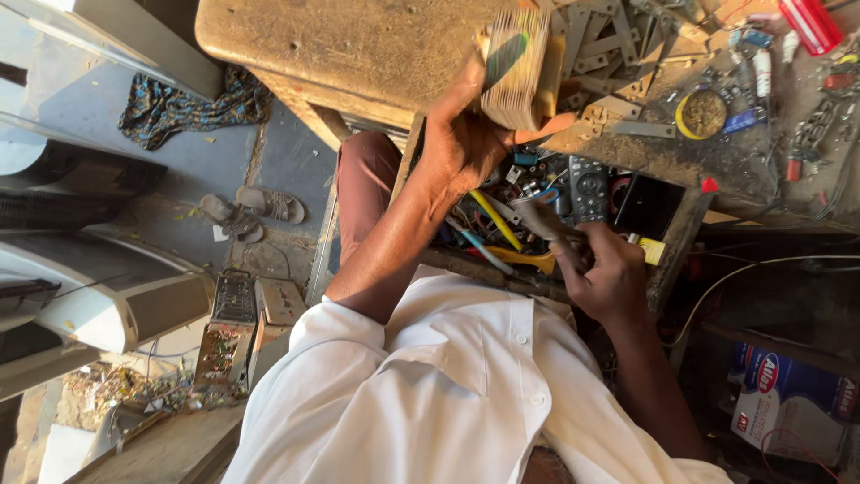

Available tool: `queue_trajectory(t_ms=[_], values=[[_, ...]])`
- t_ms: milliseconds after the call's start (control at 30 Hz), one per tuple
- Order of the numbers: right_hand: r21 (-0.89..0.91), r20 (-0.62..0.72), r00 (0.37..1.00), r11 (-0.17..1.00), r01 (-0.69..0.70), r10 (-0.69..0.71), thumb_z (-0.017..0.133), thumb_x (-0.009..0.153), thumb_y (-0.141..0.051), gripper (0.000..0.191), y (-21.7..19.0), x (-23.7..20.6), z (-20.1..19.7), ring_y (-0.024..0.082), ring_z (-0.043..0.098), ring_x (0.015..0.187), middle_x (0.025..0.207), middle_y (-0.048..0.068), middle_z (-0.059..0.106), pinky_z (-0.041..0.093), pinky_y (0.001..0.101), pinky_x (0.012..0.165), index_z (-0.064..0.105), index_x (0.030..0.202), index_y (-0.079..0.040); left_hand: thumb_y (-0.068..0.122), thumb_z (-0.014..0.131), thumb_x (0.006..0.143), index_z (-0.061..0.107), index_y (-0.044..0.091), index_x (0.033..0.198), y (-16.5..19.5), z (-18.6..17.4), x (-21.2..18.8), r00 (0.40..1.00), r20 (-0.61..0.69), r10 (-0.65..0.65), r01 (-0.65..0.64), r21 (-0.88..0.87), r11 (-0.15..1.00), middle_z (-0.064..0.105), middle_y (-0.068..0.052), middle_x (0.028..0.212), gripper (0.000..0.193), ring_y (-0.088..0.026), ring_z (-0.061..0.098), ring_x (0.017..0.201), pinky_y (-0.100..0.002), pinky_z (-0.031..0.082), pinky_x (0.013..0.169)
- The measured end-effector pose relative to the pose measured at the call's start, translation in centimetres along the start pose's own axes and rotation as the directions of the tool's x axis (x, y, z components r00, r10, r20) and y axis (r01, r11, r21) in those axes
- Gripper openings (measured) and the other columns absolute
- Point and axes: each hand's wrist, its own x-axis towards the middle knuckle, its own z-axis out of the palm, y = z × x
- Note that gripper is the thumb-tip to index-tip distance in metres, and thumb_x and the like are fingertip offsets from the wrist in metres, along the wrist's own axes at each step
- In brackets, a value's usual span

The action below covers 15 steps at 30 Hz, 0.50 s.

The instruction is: The person holds a laminated metal transformer at a cluttered workbench and uses pliers to pry at its laminations, tapping the component with a hammer. They turn the component over, continue prying, then set it down and reach into a drawer filled with tools and electronic parts.

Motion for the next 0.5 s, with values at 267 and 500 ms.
queue_trajectory(t_ms=[267, 500], values=[[-0.308, 0.041, 0.998, 0.95, 0.054, -0.043, 0.09, 0.077, -0.029, 0.037, 2.0, -0.4, 2.8, 0.033, 0.067, 0.076, 0.081, 0.009, 0.066, 0.053, 0.0454, 0.066, 0.062, 0.086, -0.006, 0.038, 0.064, 0.096, 0.045, -0.007, 0.148, 1.4, 1.1, 0.0, 0.993, 0.045, -0.111, 0.113, -0.058, 0.992, 0.056, -0.029, 0.144, 0.072, -0.05, 0.059, 0.135, -0.063, 0.048, 0.118], [-0.287, 0.13, 0.988, 0.957, -0.047, 0.088, 0.082, 0.089, -0.025, 0.026, 1.3, -0.2, 2.5, 0.033, 0.067, 0.078, 0.083, 0.012, 0.067, 0.051, 0.0454, 0.065, 0.068, 0.095, -0.004, 0.034, 0.067, 0.093, 0.048, -0.01, 0.145, 1.2, -1.6, -0.1, 0.99, 0.038, -0.134, 0.135, -0.037, 0.99, 0.061, -0.029, 0.136, 0.071, -0.043, 0.066, 0.119, -0.047, 0.053, 0.111]])
